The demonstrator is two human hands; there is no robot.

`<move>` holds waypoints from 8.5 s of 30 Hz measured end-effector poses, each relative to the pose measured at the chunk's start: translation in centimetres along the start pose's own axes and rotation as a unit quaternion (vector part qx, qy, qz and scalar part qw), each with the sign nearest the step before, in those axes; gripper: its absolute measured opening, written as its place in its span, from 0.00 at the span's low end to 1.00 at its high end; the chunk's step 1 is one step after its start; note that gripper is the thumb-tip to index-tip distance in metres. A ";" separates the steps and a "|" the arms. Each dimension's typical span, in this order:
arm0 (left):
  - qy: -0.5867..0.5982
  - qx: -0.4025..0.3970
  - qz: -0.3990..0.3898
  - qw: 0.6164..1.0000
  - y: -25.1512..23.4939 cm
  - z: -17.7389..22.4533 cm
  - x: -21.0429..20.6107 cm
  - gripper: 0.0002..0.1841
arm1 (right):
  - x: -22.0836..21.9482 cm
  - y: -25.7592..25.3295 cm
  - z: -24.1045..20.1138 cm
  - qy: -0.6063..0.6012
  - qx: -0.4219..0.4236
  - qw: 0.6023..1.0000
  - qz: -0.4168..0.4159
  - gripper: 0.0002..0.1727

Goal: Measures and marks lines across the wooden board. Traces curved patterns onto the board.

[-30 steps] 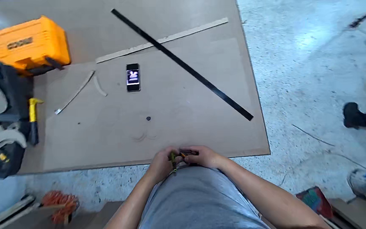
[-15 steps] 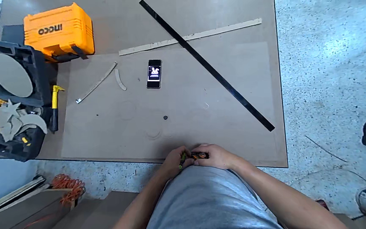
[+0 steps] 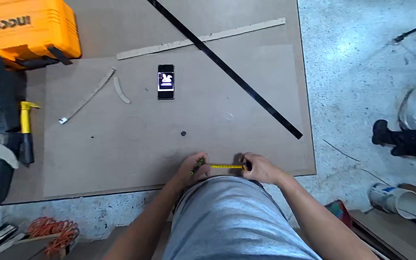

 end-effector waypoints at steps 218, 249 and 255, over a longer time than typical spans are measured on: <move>-0.444 0.040 0.266 0.855 -14.7 -0.7 -11.4 0.33 | 24.9 0.8 24.3 0.156 -0.070 0.985 0.024 0.11; -0.207 0.030 0.384 0.899 -6.6 -2.2 -14.0 0.19 | 22.5 3.1 24.4 0.163 -0.089 0.982 0.039 0.14; 0.003 0.075 0.456 0.887 -6.7 -1.7 -10.5 0.21 | 21.7 3.8 24.8 0.163 -0.092 0.982 0.039 0.14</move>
Point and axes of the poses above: each hand's wrist, its own y-axis away from the middle knuckle, its own x-axis out of the back of the hand, z = x × y, the point moved 5 cm from there along -y, towards the middle knuckle, and after that the axes turned 9 degrees about x, right-handed, at the moved point
